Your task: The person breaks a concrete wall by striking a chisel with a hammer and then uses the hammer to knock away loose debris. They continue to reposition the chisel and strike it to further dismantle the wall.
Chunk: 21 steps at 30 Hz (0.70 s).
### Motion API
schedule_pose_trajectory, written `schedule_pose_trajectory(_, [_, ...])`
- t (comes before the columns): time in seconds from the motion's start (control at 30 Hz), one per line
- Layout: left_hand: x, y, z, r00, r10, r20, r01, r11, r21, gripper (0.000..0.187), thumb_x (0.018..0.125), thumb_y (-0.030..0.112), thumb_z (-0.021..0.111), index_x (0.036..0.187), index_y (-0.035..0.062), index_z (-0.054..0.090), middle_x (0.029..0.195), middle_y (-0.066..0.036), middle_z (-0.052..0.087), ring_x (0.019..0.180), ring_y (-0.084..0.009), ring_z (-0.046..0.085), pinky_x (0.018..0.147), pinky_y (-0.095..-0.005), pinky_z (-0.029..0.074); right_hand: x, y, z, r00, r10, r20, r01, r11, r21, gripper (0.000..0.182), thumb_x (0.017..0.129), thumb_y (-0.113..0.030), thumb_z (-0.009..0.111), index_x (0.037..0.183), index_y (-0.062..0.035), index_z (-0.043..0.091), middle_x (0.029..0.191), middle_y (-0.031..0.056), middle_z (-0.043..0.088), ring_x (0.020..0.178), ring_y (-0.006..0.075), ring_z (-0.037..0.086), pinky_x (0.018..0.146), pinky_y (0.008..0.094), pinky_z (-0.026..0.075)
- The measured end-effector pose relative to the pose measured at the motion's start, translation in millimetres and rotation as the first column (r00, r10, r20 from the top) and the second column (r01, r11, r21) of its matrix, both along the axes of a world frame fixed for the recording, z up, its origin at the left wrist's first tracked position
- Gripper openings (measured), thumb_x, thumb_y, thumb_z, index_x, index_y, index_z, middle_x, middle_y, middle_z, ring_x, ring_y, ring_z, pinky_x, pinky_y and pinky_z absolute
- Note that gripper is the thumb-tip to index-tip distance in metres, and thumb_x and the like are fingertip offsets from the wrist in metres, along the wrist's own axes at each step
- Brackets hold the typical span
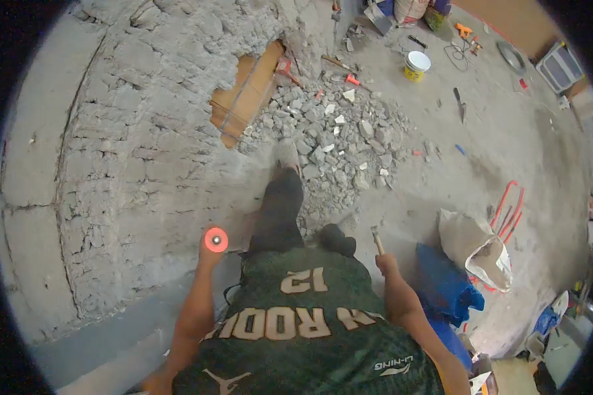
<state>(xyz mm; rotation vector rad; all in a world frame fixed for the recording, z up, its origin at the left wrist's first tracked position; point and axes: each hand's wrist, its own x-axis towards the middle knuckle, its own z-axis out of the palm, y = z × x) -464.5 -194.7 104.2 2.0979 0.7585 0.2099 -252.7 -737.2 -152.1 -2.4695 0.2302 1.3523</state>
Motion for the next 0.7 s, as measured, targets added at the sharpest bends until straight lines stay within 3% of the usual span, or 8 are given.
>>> schedule_pose_trajectory(0.1, [1,0,0,0.994,-0.058,-0.091,0.063,0.996,0.061,0.038,0.072,0.001,0.069,0.107,0.0049,0.053,0.097,-0.009,0.061,0.091,-0.0168,0.059,0.079,-0.0303,0.048,-3,-19,8,0.991,-0.104,-0.084,0.102,0.994,-0.026,0.034,0.084,-0.03,0.057,0.083,0.0038,0.063,0.062,0.0145,0.059,0.05,0.0274,0.06,0.047,0.0406,0.05])
schedule_pose_trajectory(0.17, [4,11,4,0.982,-0.091,-0.167,0.117,0.981,0.156,0.037,0.072,0.0,0.067,0.107,0.0054,0.053,0.096,-0.007,0.061,0.091,-0.0174,0.06,0.08,-0.0305,0.048,-2,-26,30,0.895,-0.416,-0.16,0.432,0.898,0.084,0.03,0.084,-0.028,0.059,0.08,0.0017,0.061,0.057,0.0104,0.055,0.046,0.025,0.056,0.045,0.0395,0.048])
schedule_pose_trajectory(0.3, [50,31,-16,0.957,-0.163,-0.239,0.234,0.923,0.306,0.038,0.071,0.005,0.071,0.105,0.0064,0.056,0.102,-0.009,0.062,0.095,-0.0211,0.061,0.081,-0.0317,0.048,17,-18,37,0.862,-0.474,-0.177,0.479,0.878,-0.015,0.025,0.083,-0.023,0.062,0.087,0.0016,0.061,0.059,0.0089,0.055,0.048,0.0232,0.056,0.044,0.0395,0.046])
schedule_pose_trajectory(0.4, [120,13,26,0.934,-0.248,-0.259,0.295,0.942,0.163,0.04,0.07,0.006,0.072,0.106,0.0071,0.056,0.102,-0.009,0.062,0.096,-0.022,0.061,0.08,-0.0329,0.048,18,-21,5,0.8,-0.562,-0.211,0.574,0.819,-0.006,0.02,0.081,-0.016,0.063,0.087,0.0024,0.058,0.062,0.0093,0.055,0.052,0.0216,0.057,0.044,0.0399,0.045])
schedule_pose_trajectory(0.47, [157,5,43,0.923,-0.289,-0.254,0.337,0.926,0.169,0.04,0.07,0.006,0.072,0.107,0.0073,0.056,0.103,-0.009,0.061,0.097,-0.0226,0.061,0.08,-0.0338,0.048,21,-18,6,0.647,-0.651,-0.396,0.731,0.678,0.079,0.017,0.081,-0.011,0.062,0.085,0.0034,0.055,0.065,0.0102,0.056,0.056,0.0226,0.059,0.044,0.0425,0.045])
schedule_pose_trajectory(0.57, [206,8,53,0.889,-0.367,-0.275,0.418,0.894,0.159,0.036,0.067,0.009,0.073,0.101,0.0083,0.059,0.102,-0.01,0.062,0.094,-0.0273,0.062,0.078,-0.0345,0.048,17,0,12,0.679,-0.64,-0.36,0.712,0.693,0.111,0.014,0.08,-0.008,0.06,0.078,0.0031,0.052,0.06,0.0094,0.054,0.051,0.023,0.057,0.04,0.0424,0.042])
schedule_pose_trajectory(0.63, [234,24,50,0.732,-0.66,-0.169,0.647,0.596,0.475,0.028,0.066,0.008,0.072,0.091,0.0072,0.061,0.097,-0.01,0.06,0.089,-0.0291,0.06,0.076,-0.0367,0.048,16,19,30,0.782,-0.574,-0.244,0.608,0.788,0.096,0.018,0.081,-0.013,0.06,0.071,0.0007,0.052,0.057,0.0094,0.053,0.046,0.0224,0.054,0.039,0.0397,0.043])
schedule_pose_trajectory(0.7, [254,34,58,0.721,-0.675,-0.153,0.639,0.564,0.523,0.025,0.065,0.008,0.071,0.088,0.0068,0.062,0.096,-0.009,0.059,0.088,-0.0296,0.059,0.075,-0.0379,0.047,11,41,52,0.865,-0.486,-0.124,0.495,0.867,0.057,0.025,0.081,-0.018,0.06,0.065,-0.0016,0.051,0.053,0.0093,0.052,0.04,0.0217,0.051,0.038,0.037,0.043])
